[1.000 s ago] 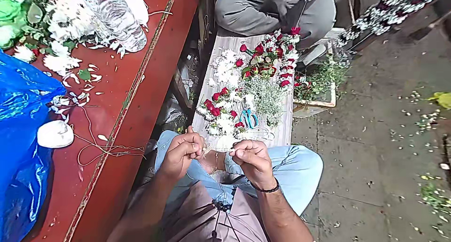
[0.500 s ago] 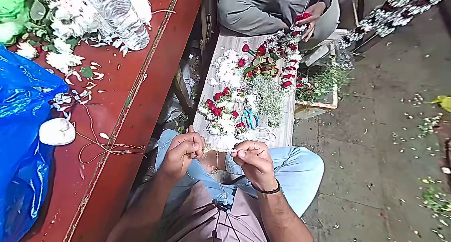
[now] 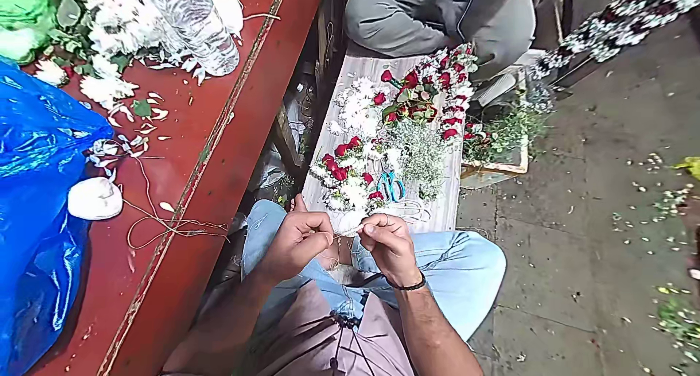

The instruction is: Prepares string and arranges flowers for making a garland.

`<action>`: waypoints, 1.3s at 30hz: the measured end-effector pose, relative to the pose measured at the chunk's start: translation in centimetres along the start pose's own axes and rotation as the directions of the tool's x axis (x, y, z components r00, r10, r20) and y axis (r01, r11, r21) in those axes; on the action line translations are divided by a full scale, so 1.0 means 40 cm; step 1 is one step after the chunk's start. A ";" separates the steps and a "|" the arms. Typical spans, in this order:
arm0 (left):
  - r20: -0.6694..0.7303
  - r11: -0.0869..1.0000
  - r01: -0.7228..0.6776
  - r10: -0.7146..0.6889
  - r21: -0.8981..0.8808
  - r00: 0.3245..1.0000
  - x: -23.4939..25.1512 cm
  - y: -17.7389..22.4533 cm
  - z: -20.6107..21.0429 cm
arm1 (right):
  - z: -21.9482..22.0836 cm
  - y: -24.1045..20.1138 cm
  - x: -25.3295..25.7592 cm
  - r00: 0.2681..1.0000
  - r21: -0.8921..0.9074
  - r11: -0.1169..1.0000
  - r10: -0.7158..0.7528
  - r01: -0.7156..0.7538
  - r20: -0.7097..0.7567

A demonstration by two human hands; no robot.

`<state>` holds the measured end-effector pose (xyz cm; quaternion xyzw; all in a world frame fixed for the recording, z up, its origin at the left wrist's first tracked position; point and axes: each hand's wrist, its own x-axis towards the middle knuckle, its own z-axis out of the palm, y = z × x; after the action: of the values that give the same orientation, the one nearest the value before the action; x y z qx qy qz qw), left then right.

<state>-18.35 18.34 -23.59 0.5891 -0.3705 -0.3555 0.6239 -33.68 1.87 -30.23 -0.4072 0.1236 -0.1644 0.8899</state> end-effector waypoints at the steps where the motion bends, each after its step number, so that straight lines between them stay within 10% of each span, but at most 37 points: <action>1: -0.009 1.000 0.009 -0.009 -0.017 1.000 0.001 -0.006 -0.003 | -0.002 0.001 0.000 1.000 -0.005 1.000 0.007 -0.007 -0.008; 12: -0.006 0.903 0.175 -0.193 -0.392 0.981 -0.026 -0.028 -0.016 | -0.015 0.015 0.002 0.998 0.008 0.999 0.043 -0.043 -0.039; 39: -0.007 0.866 0.304 -0.334 -0.397 0.943 -0.021 0.006 -0.024 | -0.045 0.023 0.001 0.997 0.011 0.999 0.036 -0.036 -0.074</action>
<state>-17.91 19.52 -23.41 0.5190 -0.1661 -0.4980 0.6746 -34.11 1.21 -32.08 -0.3942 0.1632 -0.1639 0.8894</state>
